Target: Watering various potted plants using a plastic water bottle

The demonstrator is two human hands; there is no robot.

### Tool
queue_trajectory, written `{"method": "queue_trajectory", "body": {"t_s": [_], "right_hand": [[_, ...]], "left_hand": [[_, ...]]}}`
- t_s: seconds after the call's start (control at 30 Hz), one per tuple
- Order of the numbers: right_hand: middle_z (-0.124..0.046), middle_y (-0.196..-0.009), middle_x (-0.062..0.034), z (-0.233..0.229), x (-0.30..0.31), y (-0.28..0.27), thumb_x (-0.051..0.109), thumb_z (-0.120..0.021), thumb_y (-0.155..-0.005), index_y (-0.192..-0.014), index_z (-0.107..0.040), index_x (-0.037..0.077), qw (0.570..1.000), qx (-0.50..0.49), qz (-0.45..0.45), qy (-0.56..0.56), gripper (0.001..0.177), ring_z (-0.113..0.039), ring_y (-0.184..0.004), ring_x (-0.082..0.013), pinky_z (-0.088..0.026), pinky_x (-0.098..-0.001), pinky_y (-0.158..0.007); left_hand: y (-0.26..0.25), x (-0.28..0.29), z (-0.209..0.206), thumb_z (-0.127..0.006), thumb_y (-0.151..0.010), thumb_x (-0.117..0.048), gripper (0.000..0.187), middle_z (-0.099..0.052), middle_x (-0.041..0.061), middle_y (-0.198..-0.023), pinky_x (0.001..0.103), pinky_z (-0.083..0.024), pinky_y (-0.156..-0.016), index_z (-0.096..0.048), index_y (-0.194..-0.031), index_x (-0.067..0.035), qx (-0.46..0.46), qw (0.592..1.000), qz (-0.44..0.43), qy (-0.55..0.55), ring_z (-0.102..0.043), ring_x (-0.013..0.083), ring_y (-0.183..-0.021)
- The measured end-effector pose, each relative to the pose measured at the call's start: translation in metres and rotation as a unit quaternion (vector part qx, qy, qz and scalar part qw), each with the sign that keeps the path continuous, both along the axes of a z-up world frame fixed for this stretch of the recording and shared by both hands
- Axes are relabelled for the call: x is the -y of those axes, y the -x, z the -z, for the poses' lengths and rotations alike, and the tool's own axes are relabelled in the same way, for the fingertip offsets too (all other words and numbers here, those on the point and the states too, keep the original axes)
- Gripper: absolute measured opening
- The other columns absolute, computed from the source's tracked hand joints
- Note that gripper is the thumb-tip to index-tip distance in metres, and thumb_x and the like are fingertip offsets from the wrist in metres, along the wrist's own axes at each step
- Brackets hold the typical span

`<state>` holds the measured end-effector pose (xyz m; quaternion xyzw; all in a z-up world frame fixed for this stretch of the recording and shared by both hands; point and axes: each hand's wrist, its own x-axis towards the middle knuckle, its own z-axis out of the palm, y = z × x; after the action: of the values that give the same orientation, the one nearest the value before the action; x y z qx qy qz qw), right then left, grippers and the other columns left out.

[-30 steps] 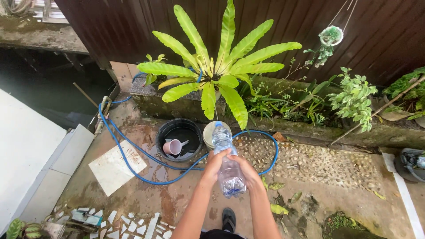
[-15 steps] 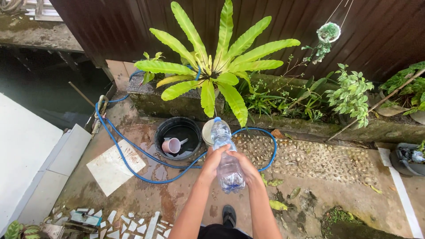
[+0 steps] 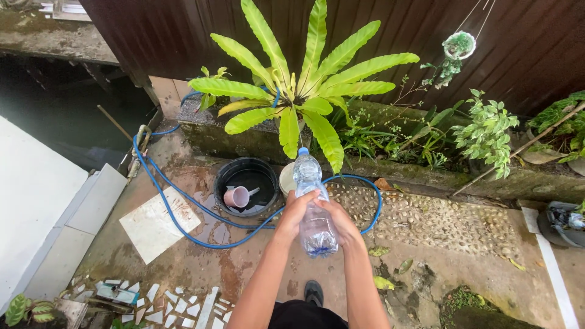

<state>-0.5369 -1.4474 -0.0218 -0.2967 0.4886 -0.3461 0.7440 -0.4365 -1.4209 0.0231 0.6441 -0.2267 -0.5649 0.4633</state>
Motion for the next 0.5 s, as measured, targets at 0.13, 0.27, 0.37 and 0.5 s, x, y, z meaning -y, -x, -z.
{"method": "queue_trajectory", "body": {"t_s": [0.13,0.27,0.37,0.5], "right_hand": [[-0.065,-0.081,-0.0122,0.009,0.004,0.007,0.023,-0.075,-0.086,-0.112,-0.06,0.002,1.0,0.002,0.004,-0.001,0.036,-0.07,-0.061,-0.0236,-0.059,-0.0407,-0.05],[-0.065,-0.083,-0.0118,0.011,0.006,0.012,0.023,-0.075,-0.086,-0.117,-0.062,0.003,1.0,0.001,0.007,-0.001,0.039,-0.071,-0.065,-0.0239,-0.06,-0.0421,-0.054],[-0.067,-0.086,-0.0128,0.005,0.006,0.012,0.022,-0.074,-0.086,-0.119,-0.063,0.003,1.0,0.006,0.012,-0.004,0.039,-0.072,-0.07,-0.0248,-0.061,-0.0439,-0.059],[-0.067,-0.088,-0.0139,-0.006,0.003,0.008,0.02,-0.074,-0.086,-0.122,-0.062,0.003,1.0,0.009,0.011,-0.004,0.041,-0.072,-0.073,-0.0259,-0.062,-0.045,-0.062]], "left_hand": [[0.005,0.014,0.02,-0.082,-0.07,-0.061,0.108,-0.037,0.028,-0.153,0.054,-0.021,-0.117,-0.038,-0.151,-0.004,0.022,0.999,0.029,-0.02,-0.032,0.0446,-0.145],[0.008,0.006,-0.007,-0.08,-0.069,-0.063,0.106,-0.036,0.027,-0.154,0.054,-0.018,-0.118,-0.038,-0.15,-0.007,0.022,0.999,0.032,-0.035,-0.029,0.0439,-0.146],[0.007,0.002,-0.024,-0.081,-0.072,-0.055,0.116,-0.022,0.031,-0.161,0.056,-0.01,-0.121,-0.024,-0.157,0.0,-0.011,0.999,0.025,-0.02,-0.017,0.0441,-0.151],[0.003,0.003,-0.027,-0.082,-0.074,-0.051,0.121,-0.013,0.033,-0.162,0.056,-0.007,-0.122,-0.015,-0.158,0.005,-0.033,0.999,0.017,-0.005,-0.009,0.0443,-0.152]]}}
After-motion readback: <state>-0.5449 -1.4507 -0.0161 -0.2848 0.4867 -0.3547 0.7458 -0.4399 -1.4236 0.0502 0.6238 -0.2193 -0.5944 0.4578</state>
